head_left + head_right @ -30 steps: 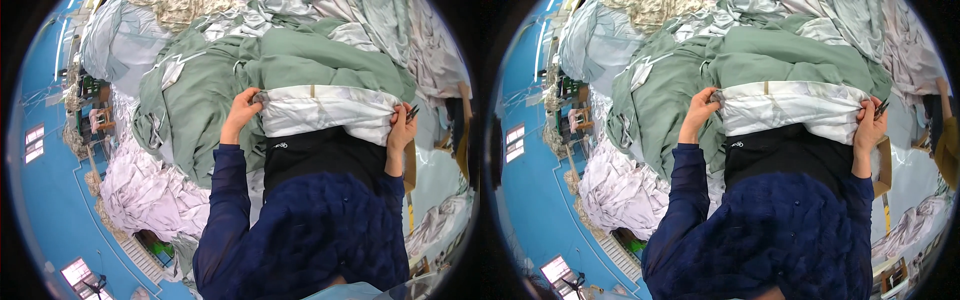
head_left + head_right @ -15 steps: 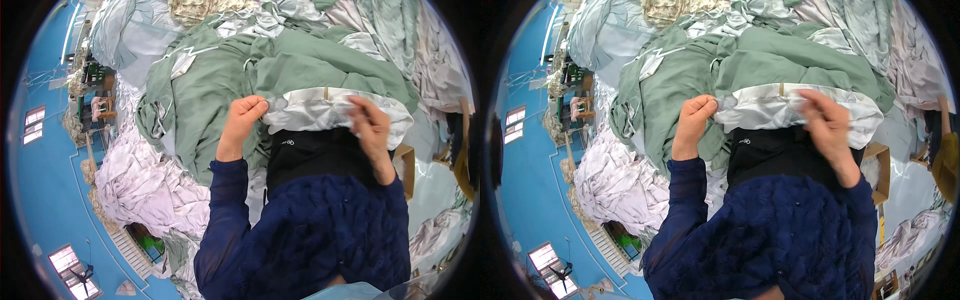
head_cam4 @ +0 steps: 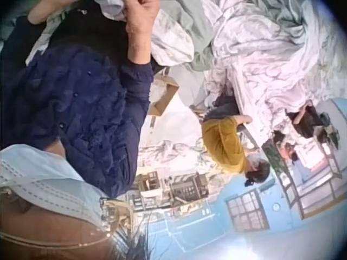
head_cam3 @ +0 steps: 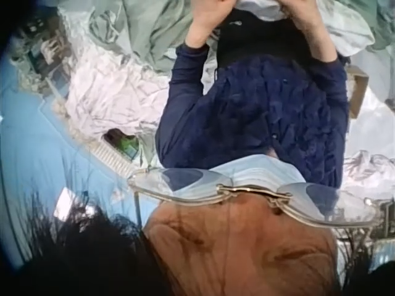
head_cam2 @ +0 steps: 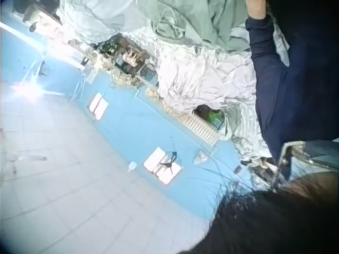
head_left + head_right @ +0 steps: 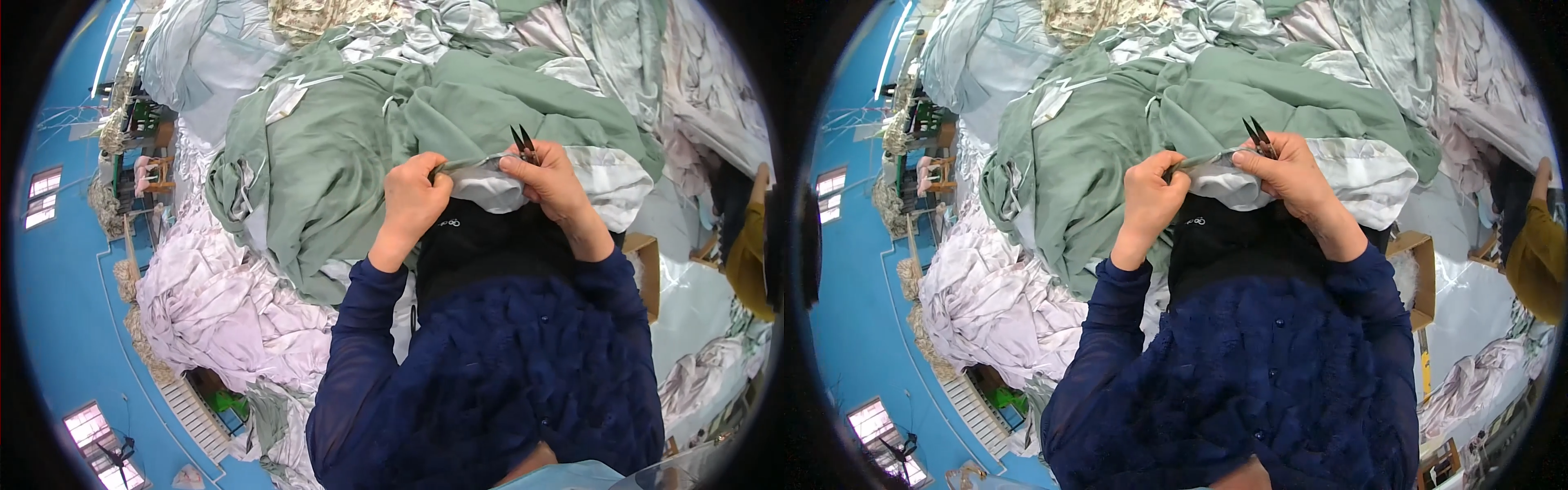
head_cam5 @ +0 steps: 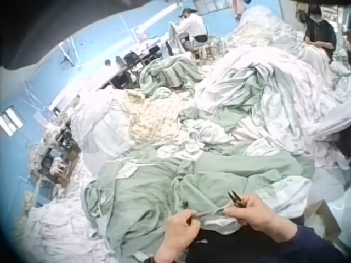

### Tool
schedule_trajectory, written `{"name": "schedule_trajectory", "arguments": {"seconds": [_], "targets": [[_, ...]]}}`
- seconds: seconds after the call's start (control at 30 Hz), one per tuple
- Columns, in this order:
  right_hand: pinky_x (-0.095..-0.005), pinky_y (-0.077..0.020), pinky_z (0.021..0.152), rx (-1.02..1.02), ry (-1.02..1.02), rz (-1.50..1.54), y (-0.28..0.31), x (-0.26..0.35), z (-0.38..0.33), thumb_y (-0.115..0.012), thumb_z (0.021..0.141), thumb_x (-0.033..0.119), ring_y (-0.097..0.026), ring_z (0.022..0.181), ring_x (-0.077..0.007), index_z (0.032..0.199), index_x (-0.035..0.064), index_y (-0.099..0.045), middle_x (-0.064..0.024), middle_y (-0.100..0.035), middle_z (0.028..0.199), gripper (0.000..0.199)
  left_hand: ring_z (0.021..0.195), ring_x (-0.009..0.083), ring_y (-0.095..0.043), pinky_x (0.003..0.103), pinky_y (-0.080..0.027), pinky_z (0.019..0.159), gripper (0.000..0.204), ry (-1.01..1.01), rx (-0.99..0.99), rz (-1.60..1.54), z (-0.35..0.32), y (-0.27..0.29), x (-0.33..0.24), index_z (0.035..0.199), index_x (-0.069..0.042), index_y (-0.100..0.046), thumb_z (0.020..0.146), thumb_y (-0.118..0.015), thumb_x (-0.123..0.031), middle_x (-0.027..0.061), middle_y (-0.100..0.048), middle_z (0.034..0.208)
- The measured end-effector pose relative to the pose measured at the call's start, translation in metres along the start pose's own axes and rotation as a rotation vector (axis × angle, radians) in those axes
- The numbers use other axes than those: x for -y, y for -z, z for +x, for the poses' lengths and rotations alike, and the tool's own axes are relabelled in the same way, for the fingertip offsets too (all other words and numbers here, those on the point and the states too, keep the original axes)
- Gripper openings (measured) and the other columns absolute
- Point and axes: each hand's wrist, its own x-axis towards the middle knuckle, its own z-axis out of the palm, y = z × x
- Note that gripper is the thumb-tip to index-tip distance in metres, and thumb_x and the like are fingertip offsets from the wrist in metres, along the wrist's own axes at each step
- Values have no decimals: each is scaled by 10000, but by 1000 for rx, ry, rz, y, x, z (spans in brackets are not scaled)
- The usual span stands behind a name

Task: Trimming excess threads from green and white pillowcases or fabric covers using thread snips.

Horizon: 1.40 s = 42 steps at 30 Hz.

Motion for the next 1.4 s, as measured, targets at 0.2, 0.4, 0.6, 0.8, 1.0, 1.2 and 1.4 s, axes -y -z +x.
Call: {"name": "schedule_trajectory", "arguments": {"seconds": [0.2,0.4,0.6,0.8,1.0,1.2,1.4], "targets": [[-214,-336,459,-92,280,-273,17,-3,-22,-709,818,56,-425,503,-39,842,40,-621,56,-533,649,94,703,318,-607,403,-461,639,132,-280,-255,315,8,-7,7,771,-47,-614,685,-544,25,100,-618,722],[-270,-398,532,-228,847,-928,33,6,-57,-628,641,-132,-532,627,-161,816,41,-587,-70,-583,796,250,789,332,-586,412,-463,709,165,-337,-366,328,12,-6,13,758,-42,-561,639,-532,69,111,-615,823],[-273,-447,579,-447,1027,-941,41,9,-82,-624,626,-152,-585,682,-206,820,43,-583,-77,-608,812,277,758,298,-599,377,-473,695,173,-358,-345,12,11,-16,1,772,-43,-546,676,-513,98,89,-623,799],[-227,-413,580,-598,949,-803,46,7,-91,-634,683,-140,-538,669,-105,818,33,-568,-32,-594,797,229,631,90,-465,236,-402,583,186,-119,-133,-249,9,-8,-15,814,0,-558,761,-423,115,22,-533,693],[-184,-344,555,-617,824,-701,47,4,-93,-650,725,-102,-422,637,-17,807,39,-553,47,-549,764,190,620,64,-423,223,-369,559,187,-105,-7,-272,11,2,-23,804,2,-559,763,-404,96,-8,-487,655],[-186,-346,557,-653,796,-654,45,9,-98,-646,724,-89,-416,634,-17,804,40,-551,56,-538,754,179,653,46,-467,204,-381,580,157,-68,149,-343,2,13,-37,869,11,-600,750,-506,51,-26,-547,698],[-177,-361,587,-654,779,-580,49,11,-101,-610,733,-98,-443,668,-17,827,37,-556,44,-545,788,174,671,317,-615,377,-489,580,242,-411,-13,69,-1,9,-45,876,-55,-607,644,-674,-41,100,-624,811]]}}
